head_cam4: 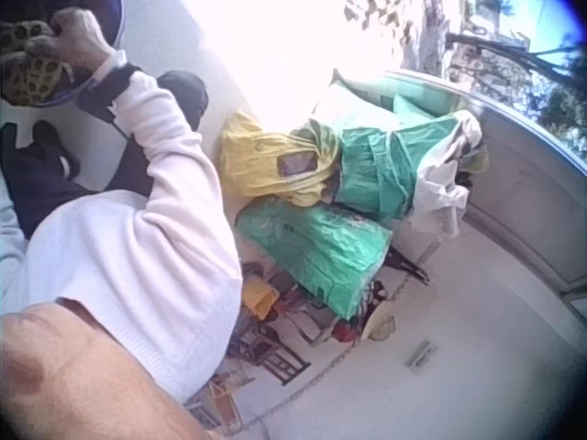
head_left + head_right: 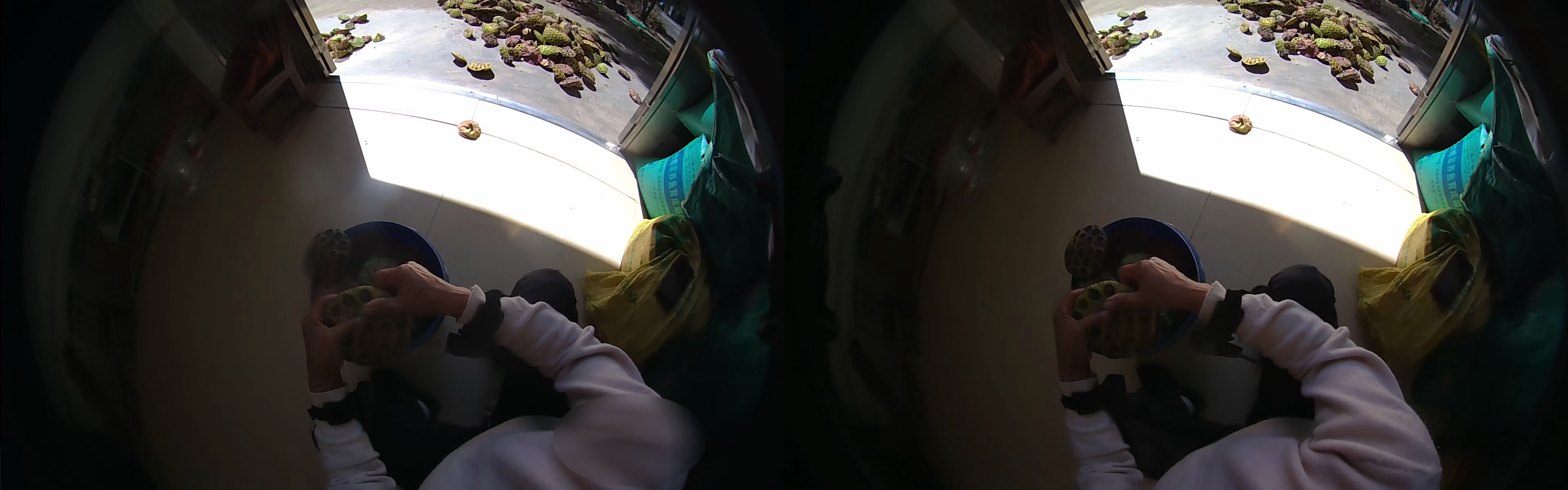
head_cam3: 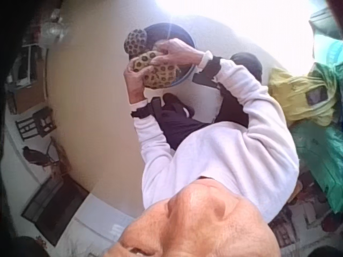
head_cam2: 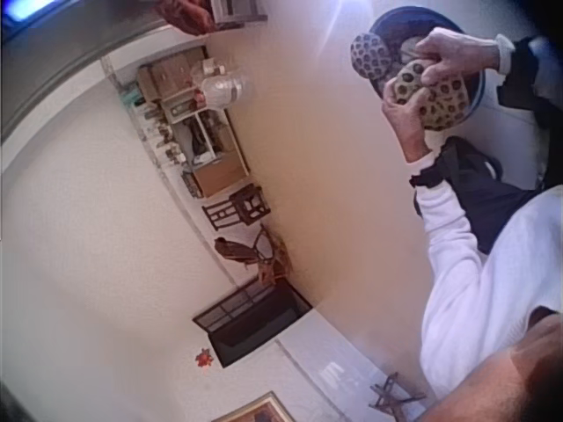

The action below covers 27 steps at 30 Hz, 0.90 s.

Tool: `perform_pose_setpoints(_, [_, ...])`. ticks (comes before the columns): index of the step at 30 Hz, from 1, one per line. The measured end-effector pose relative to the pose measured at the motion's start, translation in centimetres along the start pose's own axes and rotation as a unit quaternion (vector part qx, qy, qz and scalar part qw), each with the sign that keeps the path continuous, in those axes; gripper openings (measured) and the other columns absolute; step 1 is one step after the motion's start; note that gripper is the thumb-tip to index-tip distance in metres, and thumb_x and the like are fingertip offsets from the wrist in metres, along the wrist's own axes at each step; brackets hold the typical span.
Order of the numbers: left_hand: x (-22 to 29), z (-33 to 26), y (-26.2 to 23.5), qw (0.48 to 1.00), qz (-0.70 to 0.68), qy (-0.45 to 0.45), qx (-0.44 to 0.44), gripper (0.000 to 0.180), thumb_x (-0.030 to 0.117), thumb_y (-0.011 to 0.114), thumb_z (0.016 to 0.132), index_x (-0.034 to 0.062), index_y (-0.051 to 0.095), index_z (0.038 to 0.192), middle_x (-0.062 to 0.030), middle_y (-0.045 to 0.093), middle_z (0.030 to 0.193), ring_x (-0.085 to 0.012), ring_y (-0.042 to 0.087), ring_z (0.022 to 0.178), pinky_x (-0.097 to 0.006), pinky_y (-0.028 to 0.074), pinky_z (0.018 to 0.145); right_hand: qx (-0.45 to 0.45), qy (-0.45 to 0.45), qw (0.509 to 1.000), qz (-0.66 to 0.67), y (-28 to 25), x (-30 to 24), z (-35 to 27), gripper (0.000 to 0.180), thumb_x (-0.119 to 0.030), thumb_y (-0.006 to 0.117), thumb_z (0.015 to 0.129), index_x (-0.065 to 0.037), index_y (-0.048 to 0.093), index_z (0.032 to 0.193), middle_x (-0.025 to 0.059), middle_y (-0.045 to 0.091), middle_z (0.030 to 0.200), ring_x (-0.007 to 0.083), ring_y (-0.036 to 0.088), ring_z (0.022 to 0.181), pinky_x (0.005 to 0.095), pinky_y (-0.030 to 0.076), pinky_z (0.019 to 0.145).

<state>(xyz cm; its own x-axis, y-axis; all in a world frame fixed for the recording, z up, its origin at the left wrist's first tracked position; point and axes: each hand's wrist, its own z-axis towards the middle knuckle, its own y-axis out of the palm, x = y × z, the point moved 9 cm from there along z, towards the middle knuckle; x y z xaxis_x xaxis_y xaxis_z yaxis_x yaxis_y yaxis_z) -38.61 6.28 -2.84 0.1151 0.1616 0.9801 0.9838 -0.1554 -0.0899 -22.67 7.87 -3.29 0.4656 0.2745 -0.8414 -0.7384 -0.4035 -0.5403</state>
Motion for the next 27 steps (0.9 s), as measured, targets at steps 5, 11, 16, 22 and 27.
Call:
perform_pose_setpoints(5, [-0.5,0.1,0.5,0.997,-0.067,-0.020,-0.017,0.037,-0.001,0.073,0.067,0.0009,0.064,0.103,-0.0067,0.068,0.093,-0.0155,0.065,0.085,-0.030,0.053,0.078,-0.027,-0.005,0.979,0.203,0.3,-0.3,-0.4,0.044,-0.041,0.061,0.094,0.002,0.062,0.088,0.0120,0.059,0.073,0.0173,0.057,0.068,0.0359,0.047,0.065])
perform_pose_setpoints(11, [0.3,-0.2,0.7,0.994,-0.104,-0.015,-0.019,0.037,-0.004,0.072,0.066,0.0002,0.063,0.101,-0.0065,0.068,0.092,-0.0160,0.065,0.083,-0.031,0.053,0.077,-0.093,-0.001,0.964,0.250,0.9,-0.8,-0.7,0.048,-0.042,0.049,0.100,0.004,0.061,0.105,0.0129,0.063,0.087,0.0184,0.059,0.082,0.0360,0.048,0.075])
perform_pose_setpoints(16, [0.0,-0.1,0.1,0.999,-0.031,-0.012,0.003,0.037,-0.002,0.073,0.067,0.0000,0.062,0.102,-0.0073,0.067,0.096,-0.0165,0.063,0.086,-0.031,0.052,0.078,-0.086,0.020,0.967,0.238,1.0,0.1,-0.8,0.041,-0.034,0.046,0.099,0.004,0.060,0.109,0.0154,0.065,0.094,0.0253,0.063,0.091,0.0381,0.049,0.082])
perform_pose_setpoints(22, [-0.4,0.6,-1.5,0.996,-0.026,0.014,0.079,0.033,-0.001,0.070,0.072,-0.0009,0.062,0.103,-0.0072,0.064,0.098,-0.0173,0.061,0.090,-0.031,0.050,0.080,0.062,-0.058,0.978,0.190,-1.8,0.3,-0.8,0.035,-0.030,0.049,0.097,0.001,0.060,0.109,0.0180,0.065,0.099,0.0279,0.063,0.093,0.0387,0.051,0.081])
perform_pose_setpoints(27, [0.0,-0.5,-2.0,0.989,-0.022,0.080,0.124,0.029,0.010,0.069,0.080,-0.0016,0.061,0.106,-0.0093,0.062,0.098,-0.0202,0.060,0.089,-0.034,0.050,0.080,0.056,0.037,0.991,0.119,-0.4,1.4,-0.7,0.038,-0.036,0.063,0.093,0.001,0.062,0.105,0.0170,0.065,0.089,0.0242,0.064,0.084,0.0360,0.051,0.073])
